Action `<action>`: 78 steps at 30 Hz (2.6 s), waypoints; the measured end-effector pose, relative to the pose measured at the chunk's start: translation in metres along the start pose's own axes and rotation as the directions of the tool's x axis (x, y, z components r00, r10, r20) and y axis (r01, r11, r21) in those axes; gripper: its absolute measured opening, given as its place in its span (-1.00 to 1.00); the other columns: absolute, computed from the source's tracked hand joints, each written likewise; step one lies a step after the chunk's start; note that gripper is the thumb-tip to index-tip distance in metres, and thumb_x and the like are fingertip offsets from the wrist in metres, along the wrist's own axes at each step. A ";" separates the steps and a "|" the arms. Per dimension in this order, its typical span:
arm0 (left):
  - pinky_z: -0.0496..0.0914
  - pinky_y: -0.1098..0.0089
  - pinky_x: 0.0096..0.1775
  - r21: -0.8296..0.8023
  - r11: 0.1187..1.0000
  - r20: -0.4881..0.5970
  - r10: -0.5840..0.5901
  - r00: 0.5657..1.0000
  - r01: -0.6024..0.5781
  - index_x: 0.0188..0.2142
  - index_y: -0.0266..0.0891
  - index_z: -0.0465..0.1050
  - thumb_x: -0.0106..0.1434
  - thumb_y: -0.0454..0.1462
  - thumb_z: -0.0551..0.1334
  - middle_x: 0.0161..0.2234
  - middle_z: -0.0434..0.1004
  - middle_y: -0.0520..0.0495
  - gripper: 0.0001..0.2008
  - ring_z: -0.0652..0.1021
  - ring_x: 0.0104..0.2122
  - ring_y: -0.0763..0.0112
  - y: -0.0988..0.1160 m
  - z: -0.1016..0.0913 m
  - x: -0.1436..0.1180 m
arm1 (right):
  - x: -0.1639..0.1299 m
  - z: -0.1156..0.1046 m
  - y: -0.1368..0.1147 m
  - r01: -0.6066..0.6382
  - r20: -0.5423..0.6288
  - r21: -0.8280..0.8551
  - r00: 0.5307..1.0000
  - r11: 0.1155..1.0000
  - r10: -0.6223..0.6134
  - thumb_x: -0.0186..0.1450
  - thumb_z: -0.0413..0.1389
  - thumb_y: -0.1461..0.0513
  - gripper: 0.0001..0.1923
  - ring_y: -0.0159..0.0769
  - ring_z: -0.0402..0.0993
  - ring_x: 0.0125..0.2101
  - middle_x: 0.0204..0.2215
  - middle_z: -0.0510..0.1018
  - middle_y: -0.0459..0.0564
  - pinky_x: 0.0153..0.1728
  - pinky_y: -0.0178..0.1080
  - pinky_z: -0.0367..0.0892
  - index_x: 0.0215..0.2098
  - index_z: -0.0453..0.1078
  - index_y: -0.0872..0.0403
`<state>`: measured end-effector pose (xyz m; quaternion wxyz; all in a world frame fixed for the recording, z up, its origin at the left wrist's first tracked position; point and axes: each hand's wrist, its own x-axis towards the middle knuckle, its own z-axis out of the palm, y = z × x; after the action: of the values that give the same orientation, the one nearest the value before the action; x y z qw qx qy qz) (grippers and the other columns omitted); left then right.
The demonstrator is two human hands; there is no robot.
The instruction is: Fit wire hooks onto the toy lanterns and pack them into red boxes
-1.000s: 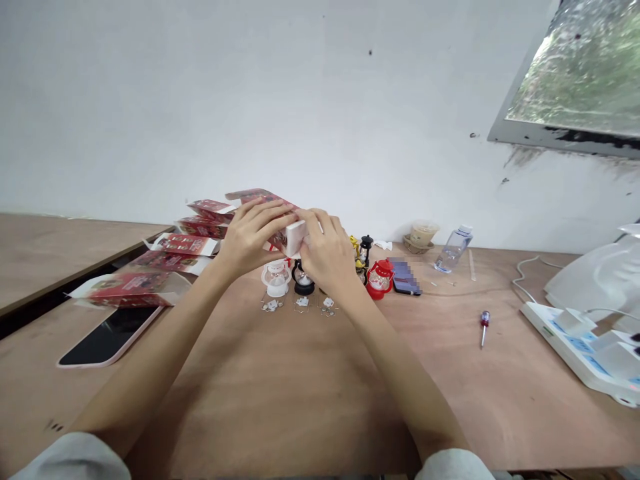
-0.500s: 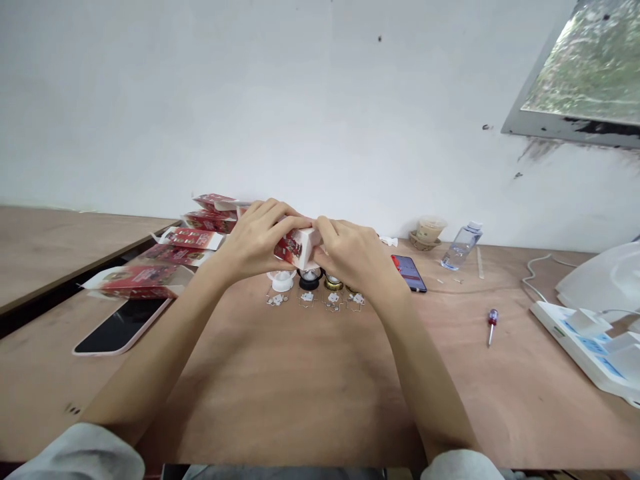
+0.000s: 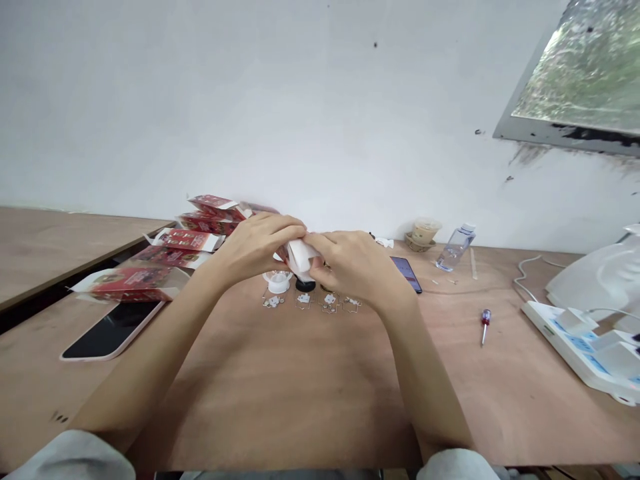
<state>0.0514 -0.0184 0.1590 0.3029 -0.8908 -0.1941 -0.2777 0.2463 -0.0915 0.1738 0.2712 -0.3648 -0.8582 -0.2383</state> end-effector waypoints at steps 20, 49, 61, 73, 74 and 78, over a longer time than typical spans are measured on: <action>0.26 0.53 -0.56 -0.634 0.759 -0.304 -0.419 0.855 0.147 -0.45 -0.28 0.42 -0.05 -0.11 0.41 -0.56 0.47 0.09 -0.69 0.43 -0.58 0.55 -0.001 -0.018 -0.005 | 0.007 0.008 0.001 0.029 -0.167 0.733 0.976 0.679 0.138 0.10 0.26 0.11 -0.48 -0.23 0.45 -0.08 -0.12 0.49 -0.02 -0.08 -0.19 0.42 0.01 0.32 0.01; 0.42 0.27 -0.11 -0.652 0.743 -0.131 -0.305 0.943 0.150 0.04 -0.16 0.06 0.02 -0.16 0.38 0.03 0.32 -0.21 -0.33 0.43 0.01 0.21 -0.005 -0.030 -0.006 | 0.007 0.013 0.015 0.124 -0.417 0.437 0.905 0.891 0.079 0.15 0.21 0.19 -0.81 -0.24 0.46 -0.23 -0.30 0.50 -0.02 -0.28 -0.14 0.43 -0.43 0.26 0.02; 0.40 0.30 -0.23 -0.499 0.865 -0.299 -0.227 0.927 0.050 -0.29 -0.19 0.20 0.10 -0.21 0.32 -0.16 0.42 -0.15 -0.70 0.47 -0.16 0.30 -0.005 -0.034 -0.004 | 0.006 0.014 0.013 0.092 -0.472 0.310 0.879 0.946 0.069 0.16 0.20 0.09 -0.76 -0.34 0.34 -0.42 -0.47 0.38 -0.10 -0.51 -0.27 0.33 -0.38 0.25 0.02; 0.34 0.22 -0.17 -0.112 0.967 0.030 -0.228 0.973 0.230 -0.04 -0.12 0.34 0.16 -0.11 0.26 -0.21 0.43 -0.09 -0.62 0.48 -0.24 0.25 -0.002 -0.050 -0.006 | 0.006 0.022 0.015 0.116 -0.349 0.099 0.934 0.988 -0.074 0.24 0.12 0.14 -0.85 -0.31 0.38 -0.30 -0.30 0.34 0.00 -0.35 -0.22 0.44 -0.39 0.33 0.05; 0.33 0.19 -0.16 -0.071 0.967 0.063 -0.242 0.968 0.246 -0.03 -0.13 0.34 0.15 -0.11 0.26 -0.22 0.43 -0.09 -0.61 0.48 -0.24 0.23 -0.001 -0.049 -0.006 | 0.006 0.022 0.016 0.124 -0.336 0.089 0.938 0.988 -0.088 0.25 0.12 0.15 -0.87 -0.30 0.40 -0.25 -0.25 0.34 0.02 -0.28 -0.20 0.46 -0.37 0.34 0.05; 0.37 0.24 -0.18 -0.209 0.954 0.065 -0.206 0.976 0.215 -0.03 -0.17 0.32 0.18 -0.13 0.23 -0.11 0.40 -0.15 -0.63 0.47 -0.20 0.27 -0.001 -0.046 -0.004 | 0.005 0.024 0.018 0.058 -0.314 0.060 0.949 0.997 -0.036 0.24 0.13 0.14 -0.85 -0.24 0.43 -0.21 -0.13 0.33 0.06 -0.22 -0.12 0.48 -0.39 0.35 0.06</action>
<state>0.0305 -0.0484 0.1871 0.1695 -0.8982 -0.2633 -0.3085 0.2500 -0.0629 0.1635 0.4104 -0.2923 -0.8205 -0.2700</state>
